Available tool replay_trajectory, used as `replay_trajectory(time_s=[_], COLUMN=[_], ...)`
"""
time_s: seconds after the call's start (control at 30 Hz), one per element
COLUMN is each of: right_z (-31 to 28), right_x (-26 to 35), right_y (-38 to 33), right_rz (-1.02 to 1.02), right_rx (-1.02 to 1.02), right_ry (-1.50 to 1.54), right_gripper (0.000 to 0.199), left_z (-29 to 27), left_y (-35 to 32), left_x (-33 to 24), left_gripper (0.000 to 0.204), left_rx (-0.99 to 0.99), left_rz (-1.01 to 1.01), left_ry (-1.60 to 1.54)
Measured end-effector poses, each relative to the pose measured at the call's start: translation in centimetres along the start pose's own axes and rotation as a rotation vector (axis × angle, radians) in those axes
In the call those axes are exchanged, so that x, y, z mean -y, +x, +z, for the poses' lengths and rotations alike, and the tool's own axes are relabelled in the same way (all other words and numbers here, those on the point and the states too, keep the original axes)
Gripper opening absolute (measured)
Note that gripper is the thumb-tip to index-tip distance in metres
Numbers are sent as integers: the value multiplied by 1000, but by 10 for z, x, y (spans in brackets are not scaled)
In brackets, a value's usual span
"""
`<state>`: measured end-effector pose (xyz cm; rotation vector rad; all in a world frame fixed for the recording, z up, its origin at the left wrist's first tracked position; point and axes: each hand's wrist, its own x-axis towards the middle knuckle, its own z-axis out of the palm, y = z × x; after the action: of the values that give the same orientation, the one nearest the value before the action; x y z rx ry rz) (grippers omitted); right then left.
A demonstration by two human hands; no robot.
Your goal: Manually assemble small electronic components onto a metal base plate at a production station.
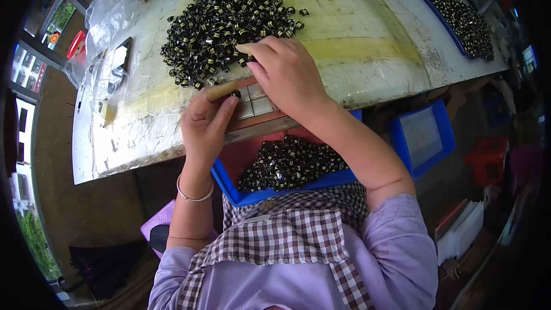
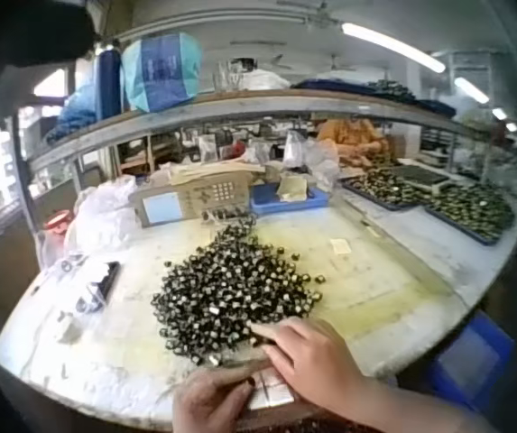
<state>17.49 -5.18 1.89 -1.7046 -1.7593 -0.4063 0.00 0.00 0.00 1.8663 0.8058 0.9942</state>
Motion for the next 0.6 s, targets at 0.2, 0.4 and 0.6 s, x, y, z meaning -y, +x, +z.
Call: replay_trajectory(time_s=[0.2, 0.4, 0.6], right_z=[1, -3, -3], right_x=[2, 1, -3], right_y=[-27, -27, -32], right_rz=[269, 279, 221], right_rx=[-42, -7, 42], right_ry=[457, 418, 368], right_gripper=[19, 22, 25], left_z=[6, 10, 7], left_y=[4, -1, -1], left_x=[8, -7, -5], left_gripper=[11, 12, 11], left_rx=[64, 19, 94], left_rz=[434, 450, 404], left_ry=[379, 510, 422])
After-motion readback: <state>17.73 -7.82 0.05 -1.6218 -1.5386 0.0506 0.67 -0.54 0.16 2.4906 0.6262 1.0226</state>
